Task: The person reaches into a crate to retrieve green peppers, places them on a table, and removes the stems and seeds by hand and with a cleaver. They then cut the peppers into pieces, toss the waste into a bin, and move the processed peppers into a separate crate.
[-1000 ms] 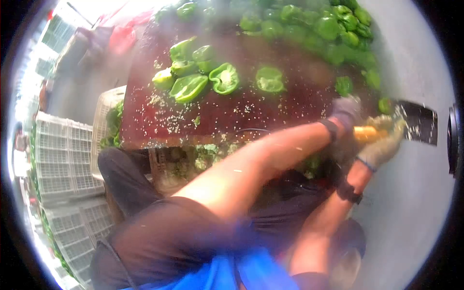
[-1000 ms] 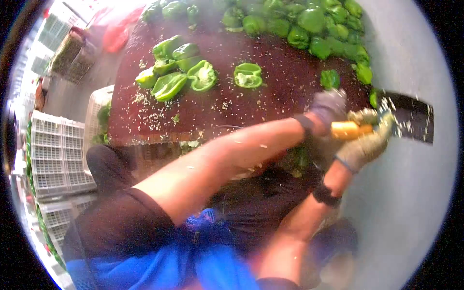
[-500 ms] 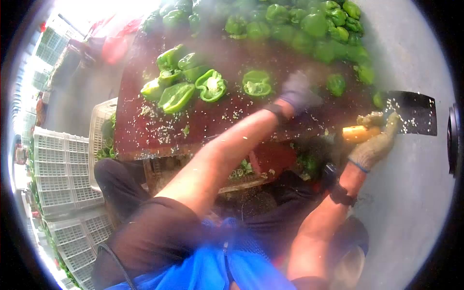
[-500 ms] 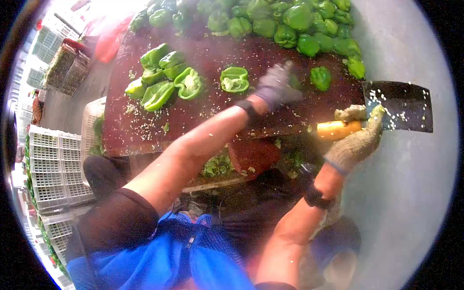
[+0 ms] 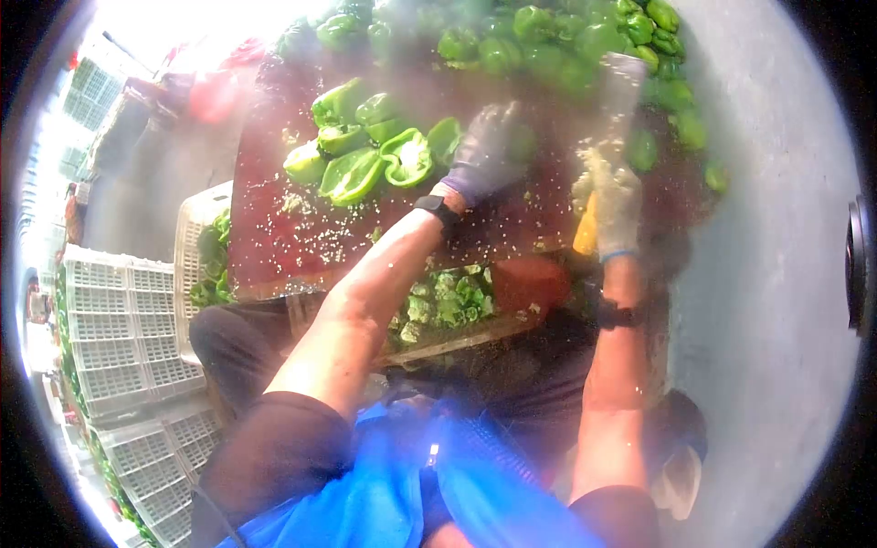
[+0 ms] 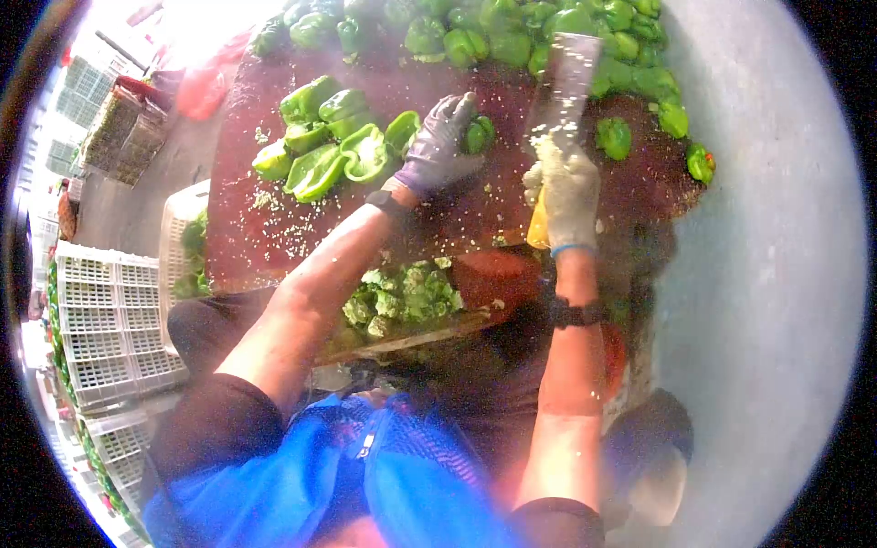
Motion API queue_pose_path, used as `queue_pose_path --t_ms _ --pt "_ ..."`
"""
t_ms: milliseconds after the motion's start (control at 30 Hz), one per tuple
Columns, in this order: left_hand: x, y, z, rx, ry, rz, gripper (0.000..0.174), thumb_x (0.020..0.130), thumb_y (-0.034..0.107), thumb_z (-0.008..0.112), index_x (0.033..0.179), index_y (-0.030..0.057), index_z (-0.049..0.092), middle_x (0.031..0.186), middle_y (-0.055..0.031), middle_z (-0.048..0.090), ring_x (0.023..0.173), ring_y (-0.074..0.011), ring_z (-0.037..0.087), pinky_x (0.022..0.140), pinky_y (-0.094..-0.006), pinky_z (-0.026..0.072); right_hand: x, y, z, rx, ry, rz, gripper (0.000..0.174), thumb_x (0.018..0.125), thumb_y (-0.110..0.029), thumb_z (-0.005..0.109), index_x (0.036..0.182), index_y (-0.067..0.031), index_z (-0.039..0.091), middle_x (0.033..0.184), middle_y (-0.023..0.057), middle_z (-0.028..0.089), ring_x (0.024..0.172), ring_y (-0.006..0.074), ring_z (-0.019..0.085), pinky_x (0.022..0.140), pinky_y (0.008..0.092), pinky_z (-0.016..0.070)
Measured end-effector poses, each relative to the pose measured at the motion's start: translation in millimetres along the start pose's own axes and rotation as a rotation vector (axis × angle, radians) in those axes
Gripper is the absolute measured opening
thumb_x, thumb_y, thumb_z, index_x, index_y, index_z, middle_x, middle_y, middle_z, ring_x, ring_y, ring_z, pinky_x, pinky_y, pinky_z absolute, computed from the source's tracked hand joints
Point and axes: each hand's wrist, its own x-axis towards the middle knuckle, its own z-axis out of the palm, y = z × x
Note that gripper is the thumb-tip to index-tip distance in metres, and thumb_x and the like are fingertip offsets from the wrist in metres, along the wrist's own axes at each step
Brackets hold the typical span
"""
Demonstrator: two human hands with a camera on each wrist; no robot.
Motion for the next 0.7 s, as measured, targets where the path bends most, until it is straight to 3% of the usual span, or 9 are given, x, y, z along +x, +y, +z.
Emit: queue_pose_path --t_ms 100,167,300,433,533,700 --pt "-8 -5 -8 -0.102 -0.024 -0.015 0.095 0.062 0.03 0.079 0.14 0.0046 0.032 0.134 -0.0235 0.043 0.126 -0.0396 0.041 0.106 -0.0418 0.0371 -3 10 15 -0.113 -0.091 0.079 0.022 0.091 -0.026 0.06 0.091 -0.0047 0.064 0.06 0.0019 0.058 0.047 0.0093 0.054 0.043 0.0252 0.0425" --pt "-14 -3 -15 -0.159 -0.092 -0.118 0.092 0.063 0.029 0.079 0.138 0.0041 0.034 0.132 -0.0232 0.045 0.124 -0.0394 0.044 0.105 -0.0405 0.0379 -5 21 22 -0.214 -0.104 -0.031 0.023 0.091 -0.028 0.06 0.089 -0.0058 0.065 0.061 0.0016 0.06 0.05 0.0096 0.057 0.045 0.0267 0.0439" --pt "-20 -2 -22 -0.218 -0.115 -0.133 0.091 0.065 0.029 0.078 0.14 0.0036 0.034 0.133 -0.0226 0.046 0.125 -0.038 0.044 0.105 -0.0391 0.0383 2 43 26 -0.471 -0.068 -0.299 0.029 0.09 -0.035 0.058 0.087 -0.0072 0.065 0.062 0.0047 0.062 0.052 0.0148 0.061 0.05 0.0317 0.0482" --pt "-34 4 -31 -0.206 -0.156 -0.182 0.089 0.068 0.028 0.076 0.142 0.0033 0.032 0.136 -0.0224 0.044 0.128 -0.0368 0.043 0.106 -0.0387 0.0373 -7 29 39 -0.499 -0.252 0.13 0.033 0.088 -0.038 0.057 0.084 -0.0061 0.063 0.062 0.0068 0.062 0.054 0.0175 0.063 0.053 0.0339 0.0492" --pt "-41 -1 -33 -0.177 -0.189 -0.235 0.089 0.069 0.028 0.074 0.143 0.0026 0.031 0.137 -0.0227 0.044 0.128 -0.0361 0.043 0.106 -0.038 0.0369 -8 29 42 -0.363 -0.272 0.216 0.033 0.088 -0.037 0.056 0.085 -0.005 0.063 0.061 0.0078 0.062 0.053 0.0177 0.063 0.053 0.0337 0.0493" --pt "-37 -4 -41 -0.175 -0.275 -0.222 0.088 0.07 0.027 0.072 0.144 0.0047 0.03 0.131 -0.0224 0.05 0.122 -0.0347 0.049 0.102 -0.0371 0.0414 17 54 49 -0.541 -0.333 0.063 0.034 0.087 -0.034 0.053 0.078 -0.0027 0.064 0.06 0.0125 0.062 0.052 0.0226 0.062 0.052 0.0359 0.0493"
